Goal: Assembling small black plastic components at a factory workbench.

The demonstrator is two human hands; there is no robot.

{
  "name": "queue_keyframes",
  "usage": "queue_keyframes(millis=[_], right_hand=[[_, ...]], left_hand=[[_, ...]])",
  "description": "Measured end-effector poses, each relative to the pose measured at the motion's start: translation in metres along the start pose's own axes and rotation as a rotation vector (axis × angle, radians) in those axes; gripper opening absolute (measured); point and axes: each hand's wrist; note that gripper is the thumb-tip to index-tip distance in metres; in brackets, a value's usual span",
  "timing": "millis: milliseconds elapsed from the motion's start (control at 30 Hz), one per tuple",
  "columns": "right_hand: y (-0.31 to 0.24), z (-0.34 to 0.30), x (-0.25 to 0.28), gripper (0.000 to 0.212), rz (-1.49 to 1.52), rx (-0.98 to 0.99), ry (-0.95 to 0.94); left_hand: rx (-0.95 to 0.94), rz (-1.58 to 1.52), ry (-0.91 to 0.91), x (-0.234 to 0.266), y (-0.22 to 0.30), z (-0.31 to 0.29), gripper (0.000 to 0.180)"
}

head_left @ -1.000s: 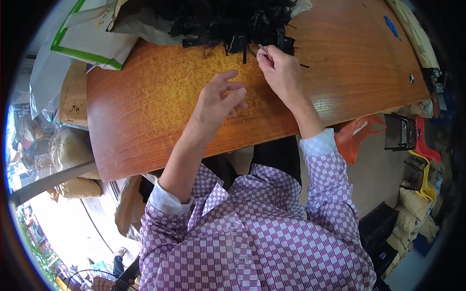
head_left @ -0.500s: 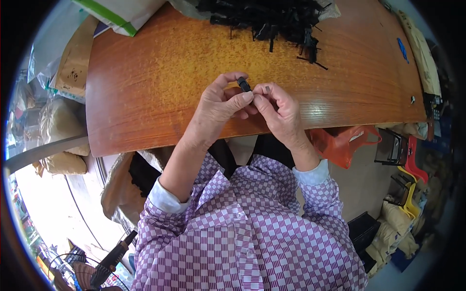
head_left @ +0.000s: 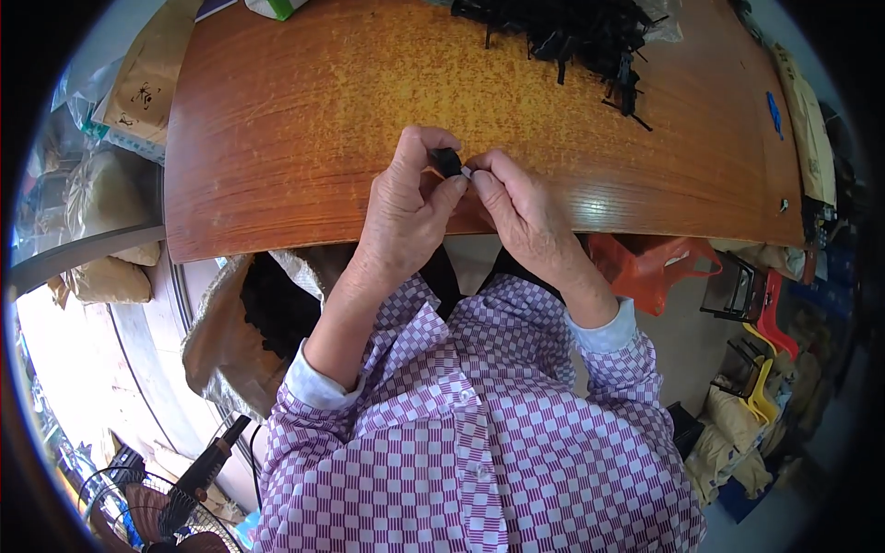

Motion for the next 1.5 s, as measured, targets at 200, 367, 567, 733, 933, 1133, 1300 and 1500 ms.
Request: queue_keyframes(millis=[200,367,567,733,933,1133,1300,1500], right_hand=[[0.007,-0.002,-0.003,0.02,-0.041,0.008,-0.002],[0.017,-0.005,-0.006,0.017,-0.123,0.057,0.087],[0.02,-0.011,-0.006,0.016,0.089,0.055,0.183],[0.023,-0.016,0.009,0.019,0.139,0.092,0.22],[0.026,-0.022,0.027,0.018,0.393,-0.02,0.23],[0.027,-0.017,0.037,0.018,0.683,-0.061,0.112],[0.023,-0.012,0.038,0.023,0.877,-0.122,-0.014],[0.025,-0.007,0.037,0.027,0.81,-0.215,-0.194]], left_hand=[[0.037,0.289,-0.017,0.005,0.011,-0.001,0.032],[-0.046,0.486,0.04,-0.007,0.017,-0.002,0.03],[-0.185,0.636,0.104,-0.02,0.02,0.002,0.03],[-0.134,0.485,0.051,-0.028,0.019,0.007,0.026],[0.297,-0.774,-0.098,-0.022,0.034,0.013,0.019],[0.368,-0.749,-0.195,-0.018,0.028,0.007,0.039],[0.365,-0.64,-0.264,-0.016,0.028,-0.001,0.042],[0.294,-0.647,-0.371,-0.008,0.019,-0.006,0.039]])
Point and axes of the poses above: each hand's wrist, its own z-axis towards the middle knuckle, its own x-axis out of the back of the hand, y = z × x, and after that the axes turned 13 degrees about z, right-handed
